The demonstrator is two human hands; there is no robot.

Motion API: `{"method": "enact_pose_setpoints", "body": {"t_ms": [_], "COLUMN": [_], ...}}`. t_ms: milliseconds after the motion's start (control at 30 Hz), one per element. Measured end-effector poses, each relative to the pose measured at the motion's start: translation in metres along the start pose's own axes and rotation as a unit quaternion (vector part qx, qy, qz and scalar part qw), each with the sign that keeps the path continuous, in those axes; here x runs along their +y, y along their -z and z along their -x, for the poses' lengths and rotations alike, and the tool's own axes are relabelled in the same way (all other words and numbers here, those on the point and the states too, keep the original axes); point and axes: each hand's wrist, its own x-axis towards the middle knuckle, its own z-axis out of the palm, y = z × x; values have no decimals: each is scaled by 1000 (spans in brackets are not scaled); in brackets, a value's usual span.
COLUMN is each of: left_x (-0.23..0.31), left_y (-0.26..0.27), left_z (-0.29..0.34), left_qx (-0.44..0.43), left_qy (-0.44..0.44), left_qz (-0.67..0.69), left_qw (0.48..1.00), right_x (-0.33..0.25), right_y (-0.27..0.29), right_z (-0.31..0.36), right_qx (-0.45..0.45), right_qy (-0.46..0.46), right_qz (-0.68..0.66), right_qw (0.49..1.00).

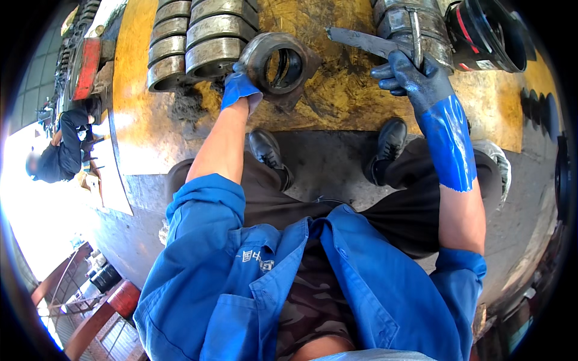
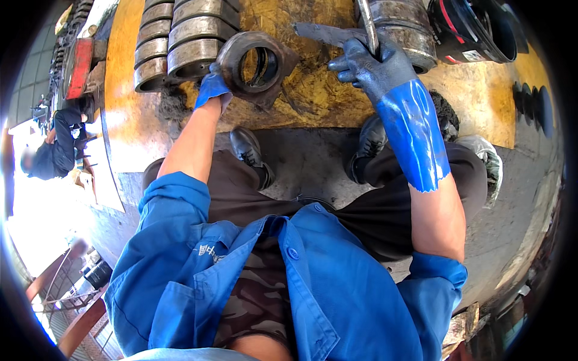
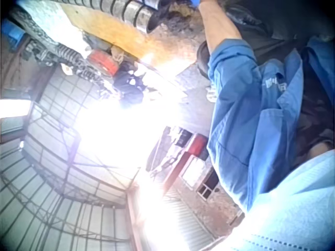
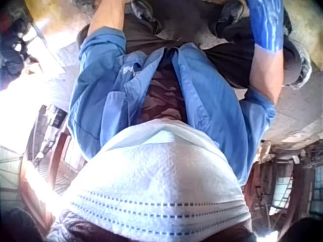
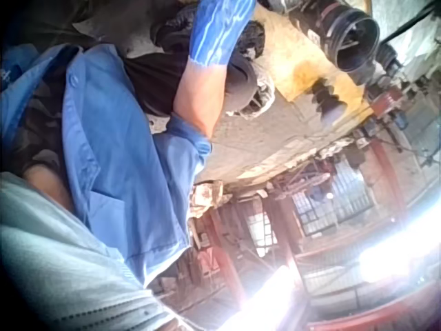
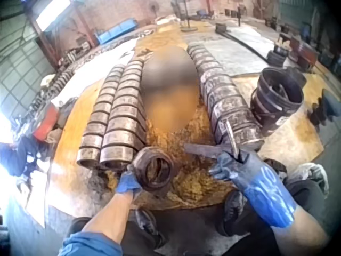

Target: The person uses a hammer and a flat metal tool to pry a seal from a cylindrical component, wipes the surfaces with a cloth, and applies grease to the part.

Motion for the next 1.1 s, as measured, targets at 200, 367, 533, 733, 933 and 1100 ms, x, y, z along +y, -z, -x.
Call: {"method": "enact_pose_setpoints", "body": {"t_ms": [200, 367, 533, 733, 933, 1100], "left_x": [12, -9, 16, 85, 144, 188], "left_y": [31, 18, 37, 84, 150, 149], "left_z": [16, 3, 10, 43, 98, 119], "left_qx": [19, 1, -7, 222, -36, -305], "left_qy": [15, 73, 76, 28, -158, -128], "left_qz": [5, 162, 136, 137, 427, 634], "left_qw": [1000, 984, 988, 965, 889, 699], "right_x": [3, -8, -14, -43, -58, -58], "right_y": [-8, -10, -3, -13, -52, -68], "right_z": [-9, -4, -6, -9, -8, -7], "right_qx": [-20, -22, -10, -36, -73, -77], "right_qy": [-6, 5, 38, 64, 85, 85], "right_qz": [-42, -60, -101, -206, -243, -247], "right_qw": [999, 998, 994, 976, 964, 962]}}
